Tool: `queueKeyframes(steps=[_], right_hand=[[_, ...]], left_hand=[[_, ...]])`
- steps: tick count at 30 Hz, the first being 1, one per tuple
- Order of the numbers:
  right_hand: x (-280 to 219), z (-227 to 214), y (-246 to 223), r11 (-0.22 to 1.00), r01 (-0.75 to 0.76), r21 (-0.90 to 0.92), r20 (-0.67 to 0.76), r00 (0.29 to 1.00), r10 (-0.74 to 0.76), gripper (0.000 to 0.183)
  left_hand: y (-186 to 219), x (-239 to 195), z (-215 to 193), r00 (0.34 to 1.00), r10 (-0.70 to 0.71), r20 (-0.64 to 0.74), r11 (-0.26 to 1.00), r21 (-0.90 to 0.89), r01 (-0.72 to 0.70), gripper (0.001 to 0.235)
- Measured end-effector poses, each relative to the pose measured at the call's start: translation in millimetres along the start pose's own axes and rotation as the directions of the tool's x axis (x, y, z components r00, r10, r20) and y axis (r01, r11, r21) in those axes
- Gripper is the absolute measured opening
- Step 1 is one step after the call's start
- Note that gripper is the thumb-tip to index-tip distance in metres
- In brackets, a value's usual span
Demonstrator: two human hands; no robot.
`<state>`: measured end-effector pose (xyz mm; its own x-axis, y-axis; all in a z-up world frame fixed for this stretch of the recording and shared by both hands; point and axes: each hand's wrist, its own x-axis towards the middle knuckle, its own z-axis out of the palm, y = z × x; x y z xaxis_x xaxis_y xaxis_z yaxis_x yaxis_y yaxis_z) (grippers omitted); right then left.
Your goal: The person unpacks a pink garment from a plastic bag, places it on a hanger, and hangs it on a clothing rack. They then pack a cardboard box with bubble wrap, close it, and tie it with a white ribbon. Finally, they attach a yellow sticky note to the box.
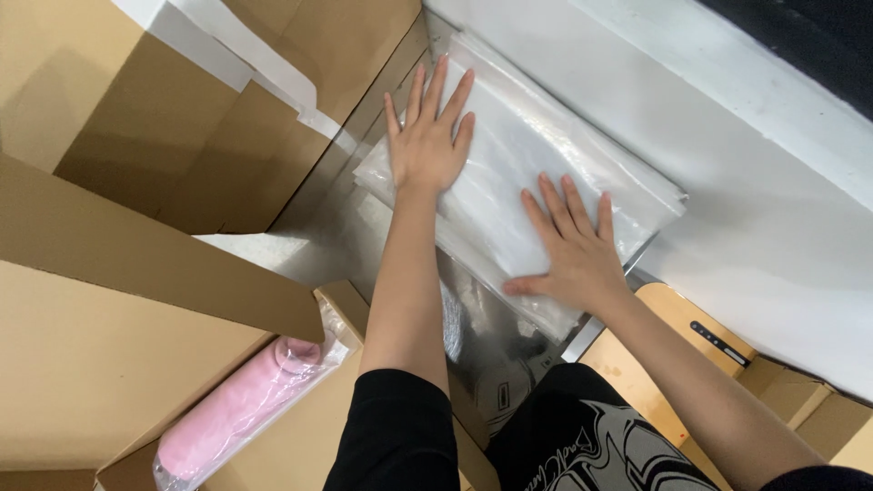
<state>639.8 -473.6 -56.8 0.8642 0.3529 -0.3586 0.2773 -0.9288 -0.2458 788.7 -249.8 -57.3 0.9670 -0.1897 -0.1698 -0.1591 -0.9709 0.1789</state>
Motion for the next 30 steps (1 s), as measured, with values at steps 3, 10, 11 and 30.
queueKeyframes(steps=[3, 10, 11, 30], right_hand=[[-13, -19, -8, 0.985, -0.165, -0.042, 0.165, 0.972, 0.169, 0.142], [-40, -25, -6, 0.925, -0.372, 0.083, 0.175, 0.919, 0.354, 0.148], [-41, -29, -8, 0.909, -0.407, 0.091, 0.220, 0.898, 0.380, 0.148], [-61, -35, -19, 0.896, -0.390, 0.212, 0.183, 0.917, 0.355, 0.147]], left_hand=[[-3, 1, 6, 0.999, 0.005, -0.044, 0.999, -0.033, -0.007, 0.057], [-16, 4, 29, 0.984, -0.024, -0.174, 0.994, -0.106, 0.006, 0.055], [-23, 4, 38, 0.958, -0.019, -0.285, 0.990, -0.139, -0.022, 0.054], [9, -143, 19, 0.975, 0.213, 0.067, 0.975, 0.049, -0.216, 0.056]])
